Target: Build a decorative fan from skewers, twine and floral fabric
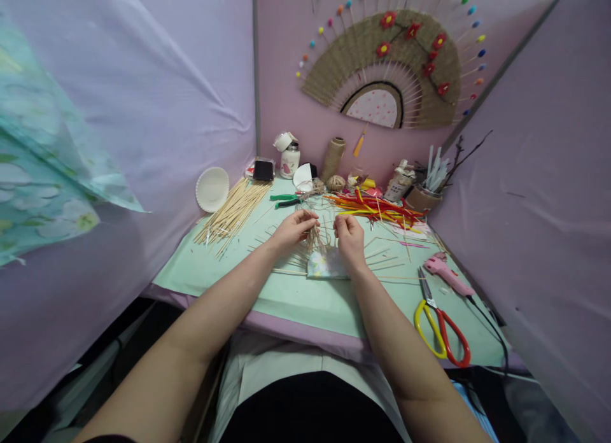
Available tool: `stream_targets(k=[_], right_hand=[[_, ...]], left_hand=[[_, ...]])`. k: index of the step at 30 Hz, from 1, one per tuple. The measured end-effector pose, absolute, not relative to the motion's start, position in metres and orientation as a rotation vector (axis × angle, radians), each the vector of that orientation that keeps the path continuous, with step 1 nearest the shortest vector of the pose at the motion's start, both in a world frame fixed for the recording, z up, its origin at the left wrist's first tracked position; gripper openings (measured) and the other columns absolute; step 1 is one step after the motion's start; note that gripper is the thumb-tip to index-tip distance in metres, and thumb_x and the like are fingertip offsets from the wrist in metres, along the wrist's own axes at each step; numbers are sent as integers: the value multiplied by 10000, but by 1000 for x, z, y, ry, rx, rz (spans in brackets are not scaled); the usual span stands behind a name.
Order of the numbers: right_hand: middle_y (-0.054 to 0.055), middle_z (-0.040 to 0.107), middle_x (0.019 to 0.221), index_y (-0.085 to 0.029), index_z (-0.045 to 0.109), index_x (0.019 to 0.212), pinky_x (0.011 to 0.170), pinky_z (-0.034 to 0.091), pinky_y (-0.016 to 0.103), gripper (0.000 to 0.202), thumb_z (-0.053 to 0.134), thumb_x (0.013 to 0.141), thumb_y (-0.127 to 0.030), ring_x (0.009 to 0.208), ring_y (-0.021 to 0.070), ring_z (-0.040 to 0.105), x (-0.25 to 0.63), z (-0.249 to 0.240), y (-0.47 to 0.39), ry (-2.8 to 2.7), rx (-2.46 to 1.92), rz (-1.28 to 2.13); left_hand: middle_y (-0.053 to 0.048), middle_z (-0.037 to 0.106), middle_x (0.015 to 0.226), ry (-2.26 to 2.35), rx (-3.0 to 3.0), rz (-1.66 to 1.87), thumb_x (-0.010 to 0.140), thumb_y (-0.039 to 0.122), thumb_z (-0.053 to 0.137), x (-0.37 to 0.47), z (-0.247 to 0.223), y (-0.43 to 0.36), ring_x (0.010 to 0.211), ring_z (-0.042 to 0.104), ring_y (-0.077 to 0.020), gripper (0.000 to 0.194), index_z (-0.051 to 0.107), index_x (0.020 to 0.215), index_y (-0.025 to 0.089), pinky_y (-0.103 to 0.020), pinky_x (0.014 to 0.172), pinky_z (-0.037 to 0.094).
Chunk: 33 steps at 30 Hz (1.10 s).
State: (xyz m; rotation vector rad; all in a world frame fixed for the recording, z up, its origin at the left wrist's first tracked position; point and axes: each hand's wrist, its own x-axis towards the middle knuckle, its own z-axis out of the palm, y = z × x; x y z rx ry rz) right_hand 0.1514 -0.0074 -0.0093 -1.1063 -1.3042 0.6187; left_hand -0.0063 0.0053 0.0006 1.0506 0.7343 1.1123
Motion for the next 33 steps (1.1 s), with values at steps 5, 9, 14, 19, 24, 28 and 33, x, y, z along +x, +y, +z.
stream_targets(k=[5, 9, 14, 19, 24, 28, 33], right_hand=[[-31, 468, 646, -228, 495, 714, 602, 369, 270, 317, 532, 855, -509, 627, 139, 423, 151, -8, -9, -1300, -1127, 626], [-39, 458, 638, -225, 503, 728, 613, 368, 271, 283, 533, 852, -478, 610, 134, 409, 150, -7, -10, -1317, -1130, 625], [-35, 469, 645, -222, 508, 707, 612, 366, 274, 261, 544, 850, -438, 599, 130, 406, 149, -4, -13, -1341, -1126, 651], [-10, 524, 669, -227, 517, 729, 601, 381, 278, 389, 513, 849, -597, 630, 150, 455, 150, -6, -11, -1358, -1154, 650], [20, 538, 602, -224, 528, 626, 592, 387, 302, 639, 332, 824, -798, 604, 171, 491, 150, -8, -8, -1389, -1234, 708], [0, 478, 547, -230, 462, 542, 609, 374, 307, 606, 378, 850, -745, 565, 157, 449, 149, -4, -13, -1425, -1215, 692], [-15, 464, 568, -233, 455, 571, 619, 368, 296, 506, 445, 882, -632, 583, 153, 423, 149, 2, -18, -1429, -1209, 614]], left_hand=[[-11, 675, 789, 763, 1038, 1118, 664, 260, 760, -6, 3, 4, 637, 582, -90, 261, 596, 847, 171, -192, 563, 389], [3, 634, 706, 738, 1060, 1130, 632, 201, 748, -3, 2, 6, 597, 534, -82, 218, 581, 767, 160, -195, 530, 335], [39, 565, 657, 691, 1105, 1185, 599, 189, 787, -1, -7, 11, 583, 504, -64, 262, 571, 743, 155, -197, 567, 344], [43, 564, 651, 690, 1116, 1216, 564, 205, 799, -2, -8, 13, 587, 494, -66, 293, 569, 738, 152, -201, 578, 340], [56, 558, 640, 730, 1085, 1313, 566, 226, 798, -3, -2, 11, 586, 489, -71, 302, 568, 752, 163, -204, 573, 341], [63, 551, 630, 723, 1058, 1327, 566, 227, 807, -3, 1, 10, 583, 495, -66, 309, 559, 738, 164, -200, 585, 361], [61, 560, 637, 711, 1006, 1314, 559, 218, 811, -3, 6, 6, 584, 508, -68, 318, 557, 744, 167, -199, 580, 372]])
